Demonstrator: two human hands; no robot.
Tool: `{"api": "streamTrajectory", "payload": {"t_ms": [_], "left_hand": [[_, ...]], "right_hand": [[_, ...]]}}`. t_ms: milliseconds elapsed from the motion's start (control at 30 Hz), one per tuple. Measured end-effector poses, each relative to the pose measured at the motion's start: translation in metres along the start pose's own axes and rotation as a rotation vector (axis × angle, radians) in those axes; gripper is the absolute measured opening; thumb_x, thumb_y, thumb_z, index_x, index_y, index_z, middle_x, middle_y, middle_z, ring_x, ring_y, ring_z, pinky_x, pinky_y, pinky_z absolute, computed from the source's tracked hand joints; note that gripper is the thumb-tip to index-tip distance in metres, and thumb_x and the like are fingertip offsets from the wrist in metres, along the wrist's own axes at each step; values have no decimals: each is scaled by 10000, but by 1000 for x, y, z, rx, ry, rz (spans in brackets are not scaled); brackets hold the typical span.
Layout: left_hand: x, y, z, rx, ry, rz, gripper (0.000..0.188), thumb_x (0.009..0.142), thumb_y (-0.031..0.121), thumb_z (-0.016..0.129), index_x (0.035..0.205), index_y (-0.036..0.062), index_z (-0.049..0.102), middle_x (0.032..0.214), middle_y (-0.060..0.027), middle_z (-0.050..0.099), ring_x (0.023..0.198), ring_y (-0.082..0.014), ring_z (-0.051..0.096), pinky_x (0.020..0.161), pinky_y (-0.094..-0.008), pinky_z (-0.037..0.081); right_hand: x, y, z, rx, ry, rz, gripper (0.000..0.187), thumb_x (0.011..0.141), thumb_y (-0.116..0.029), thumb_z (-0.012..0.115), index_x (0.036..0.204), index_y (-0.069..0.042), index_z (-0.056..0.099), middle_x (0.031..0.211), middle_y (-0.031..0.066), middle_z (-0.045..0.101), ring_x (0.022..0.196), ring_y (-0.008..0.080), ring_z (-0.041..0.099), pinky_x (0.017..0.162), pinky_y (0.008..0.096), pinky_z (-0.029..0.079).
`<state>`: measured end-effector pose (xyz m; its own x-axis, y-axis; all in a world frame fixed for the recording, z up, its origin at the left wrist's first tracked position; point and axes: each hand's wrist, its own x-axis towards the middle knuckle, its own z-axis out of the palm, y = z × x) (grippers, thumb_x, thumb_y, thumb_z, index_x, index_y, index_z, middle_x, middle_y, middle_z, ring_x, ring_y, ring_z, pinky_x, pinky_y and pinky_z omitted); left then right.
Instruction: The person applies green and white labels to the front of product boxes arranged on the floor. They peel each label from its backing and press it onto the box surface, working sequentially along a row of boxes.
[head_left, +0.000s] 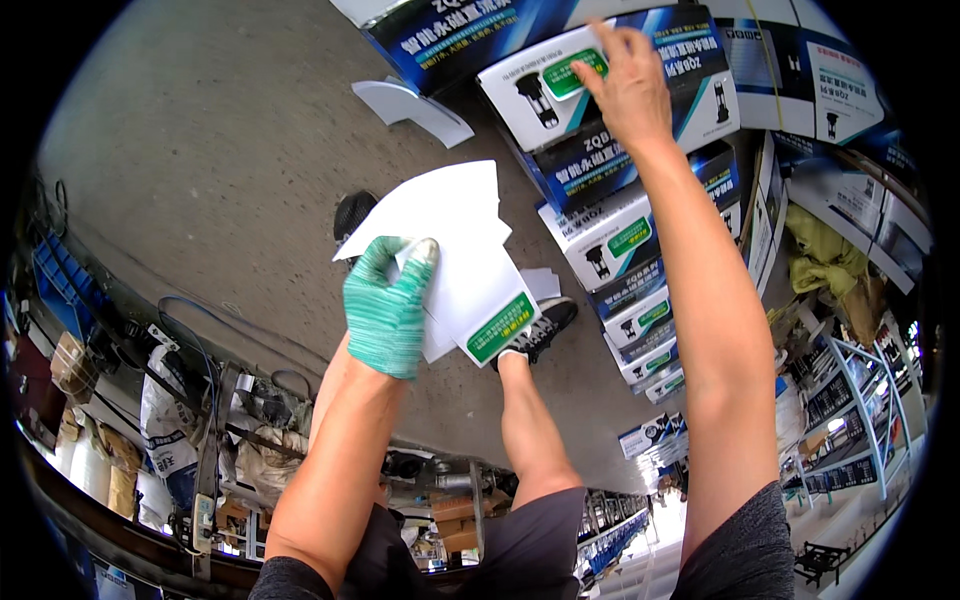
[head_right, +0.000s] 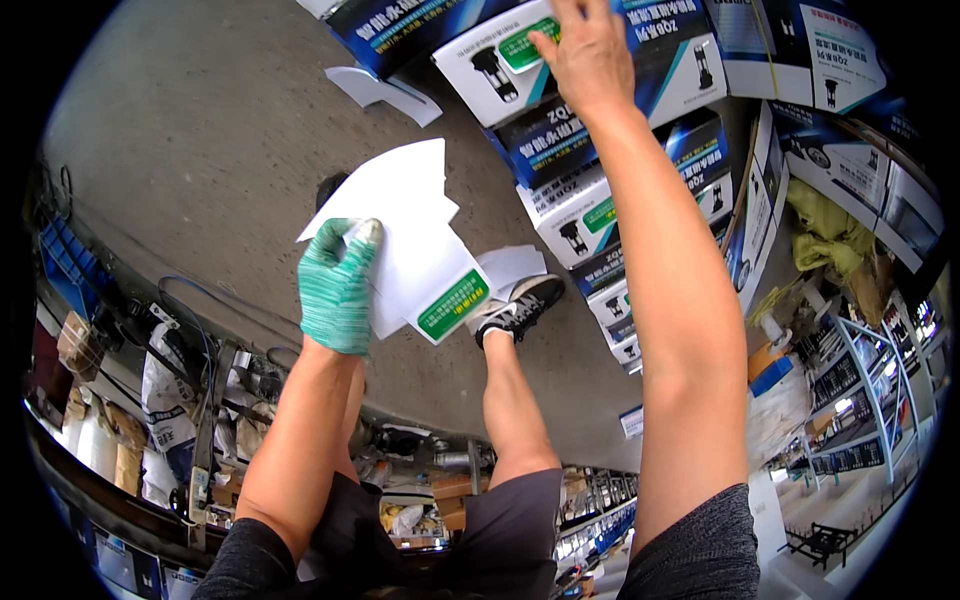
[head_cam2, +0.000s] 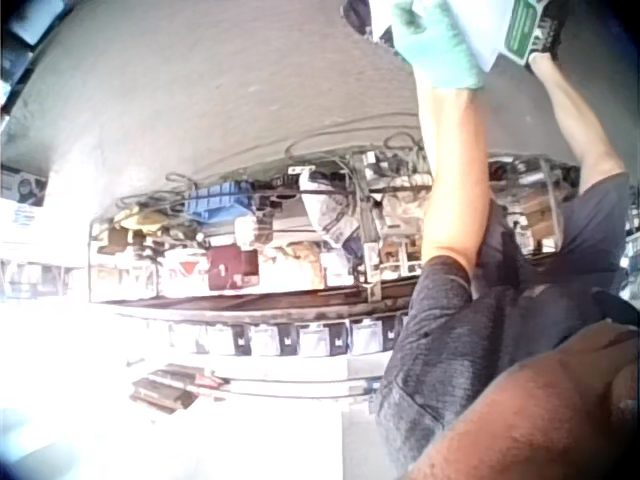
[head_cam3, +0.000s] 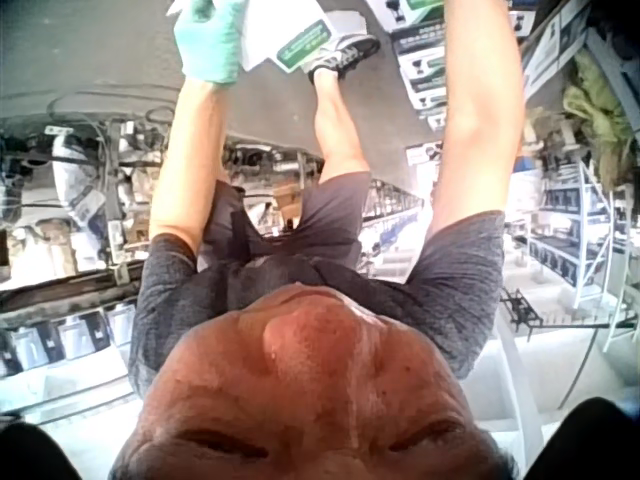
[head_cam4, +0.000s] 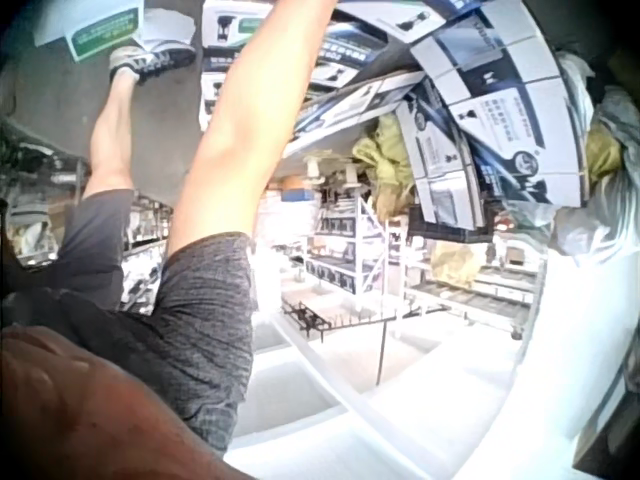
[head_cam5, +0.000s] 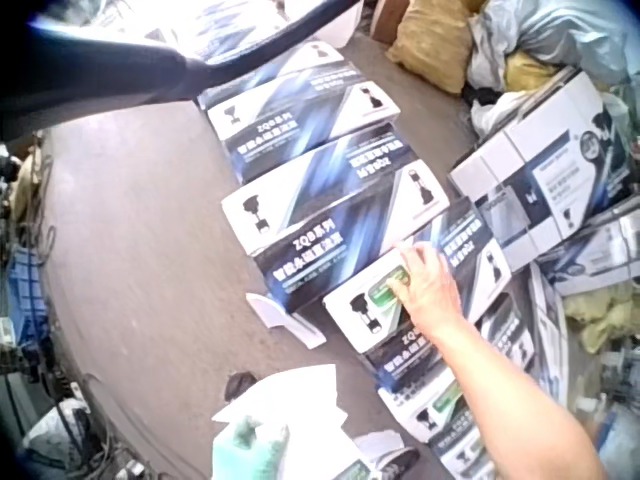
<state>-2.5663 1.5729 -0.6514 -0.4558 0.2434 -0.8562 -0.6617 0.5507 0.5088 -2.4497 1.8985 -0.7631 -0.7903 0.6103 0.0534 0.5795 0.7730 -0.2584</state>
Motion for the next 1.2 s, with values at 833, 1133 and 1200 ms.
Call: {"api": "streamTrajectory", "payload": {"t_ms": [833,1133,1200], "left_hand": [[-5,-26,11,274,-12,129,214,944,272,808,1023,89,730,937,-32,711,866,-122,626,808,-305,524],[-24,-26,26,514,-266,130,199,947,231,807,998,65,710,885,-34,711,810,-106,638,715,-295,539],[-27,-22,27,580,-324,112,180,948,205,804,994,62,706,874,-30,708,809,-96,626,722,-288,533]], "right_hand": [[-395,-73,46,121,-725,608,614,871,-130,749,1434,-80,509,1473,139,499,1360,394,490,1091,512,466],[-421,-58,118,-137,-865,462,467,858,-186,774,1279,-150,575,1322,61,595,1246,305,541,994,525,454],[-432,-56,128,-139,-839,406,327,884,-197,733,1187,-155,616,1225,42,636,1206,290,557,995,534,432]]}}
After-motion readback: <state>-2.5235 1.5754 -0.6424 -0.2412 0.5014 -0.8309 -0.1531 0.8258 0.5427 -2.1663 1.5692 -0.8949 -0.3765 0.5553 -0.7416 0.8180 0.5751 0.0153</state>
